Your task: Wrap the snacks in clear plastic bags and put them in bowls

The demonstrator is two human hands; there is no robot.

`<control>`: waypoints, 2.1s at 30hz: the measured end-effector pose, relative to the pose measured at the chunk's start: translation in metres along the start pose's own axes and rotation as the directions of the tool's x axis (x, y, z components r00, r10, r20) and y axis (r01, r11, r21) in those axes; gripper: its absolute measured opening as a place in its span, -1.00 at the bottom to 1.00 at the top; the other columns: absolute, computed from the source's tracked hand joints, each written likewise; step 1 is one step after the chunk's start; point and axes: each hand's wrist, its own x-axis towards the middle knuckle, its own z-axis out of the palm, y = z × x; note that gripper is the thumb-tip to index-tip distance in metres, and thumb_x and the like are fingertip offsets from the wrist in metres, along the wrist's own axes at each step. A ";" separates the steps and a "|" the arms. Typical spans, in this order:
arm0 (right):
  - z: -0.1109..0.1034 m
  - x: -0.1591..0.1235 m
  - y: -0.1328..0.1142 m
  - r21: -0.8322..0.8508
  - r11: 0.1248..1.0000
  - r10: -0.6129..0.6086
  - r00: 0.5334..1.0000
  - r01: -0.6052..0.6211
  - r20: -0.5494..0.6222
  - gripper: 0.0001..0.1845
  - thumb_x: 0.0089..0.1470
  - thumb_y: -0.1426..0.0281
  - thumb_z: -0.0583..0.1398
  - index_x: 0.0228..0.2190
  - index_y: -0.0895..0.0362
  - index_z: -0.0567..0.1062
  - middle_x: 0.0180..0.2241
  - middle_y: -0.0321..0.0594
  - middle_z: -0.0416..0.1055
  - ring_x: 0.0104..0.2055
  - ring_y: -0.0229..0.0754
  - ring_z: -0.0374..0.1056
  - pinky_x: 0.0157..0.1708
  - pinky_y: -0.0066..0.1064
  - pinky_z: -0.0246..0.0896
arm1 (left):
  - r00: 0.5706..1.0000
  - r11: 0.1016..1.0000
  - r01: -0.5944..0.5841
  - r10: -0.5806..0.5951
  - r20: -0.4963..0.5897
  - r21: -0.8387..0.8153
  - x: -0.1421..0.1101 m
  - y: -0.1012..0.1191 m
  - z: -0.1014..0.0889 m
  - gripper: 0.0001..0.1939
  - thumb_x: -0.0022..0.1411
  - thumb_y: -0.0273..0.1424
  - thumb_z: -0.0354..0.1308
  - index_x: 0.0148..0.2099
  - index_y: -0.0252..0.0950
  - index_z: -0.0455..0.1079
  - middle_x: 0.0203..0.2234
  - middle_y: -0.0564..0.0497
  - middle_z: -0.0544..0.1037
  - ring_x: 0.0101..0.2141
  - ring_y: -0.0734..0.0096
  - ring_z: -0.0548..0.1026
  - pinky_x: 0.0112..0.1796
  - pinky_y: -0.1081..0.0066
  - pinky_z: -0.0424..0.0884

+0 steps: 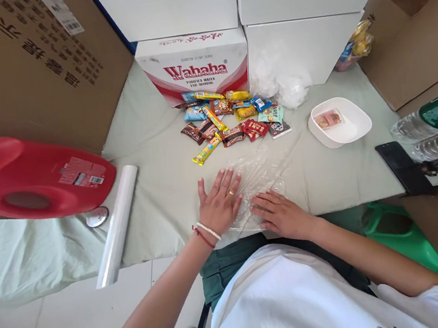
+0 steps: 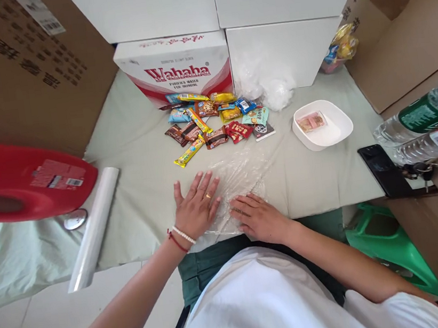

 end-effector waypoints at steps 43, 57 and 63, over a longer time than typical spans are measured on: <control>-0.124 0.301 0.092 -0.184 0.928 0.224 0.880 -0.323 -0.419 -0.65 0.38 0.42 -0.05 -0.05 0.16 0.50 0.08 0.06 0.40 0.15 0.17 0.18 0.05 -0.06 0.16 | 0.996 0.992 0.076 -0.071 0.062 -0.098 0.004 -0.030 0.021 -0.29 0.50 -0.01 -0.22 0.53 -0.24 -0.04 0.47 -0.17 0.07 0.47 0.09 0.01 0.39 -0.27 -0.35; -0.087 0.056 0.039 0.101 0.902 0.429 0.894 -0.419 -0.128 -0.75 0.36 0.25 0.07 -0.17 0.12 0.49 -0.19 -0.06 0.51 -0.16 -0.03 0.38 -0.22 -0.29 0.22 | 0.992 0.996 0.083 -0.078 0.103 -0.040 0.007 -0.026 0.023 -0.25 0.50 -0.03 -0.25 0.54 -0.35 -0.11 0.48 -0.25 0.00 0.46 0.04 0.03 0.37 -0.32 -0.32; -0.080 0.039 0.035 0.084 0.965 0.252 0.966 -0.248 -0.050 -0.65 0.23 0.07 0.29 -0.18 0.10 0.58 -0.14 -0.07 0.51 -0.07 0.00 0.31 -0.06 -0.18 0.32 | 0.991 0.996 0.090 -0.087 0.104 -0.017 0.007 -0.025 0.023 -0.26 0.50 -0.05 -0.25 0.54 -0.34 -0.11 0.48 -0.22 0.00 0.46 0.04 0.04 0.37 -0.32 -0.28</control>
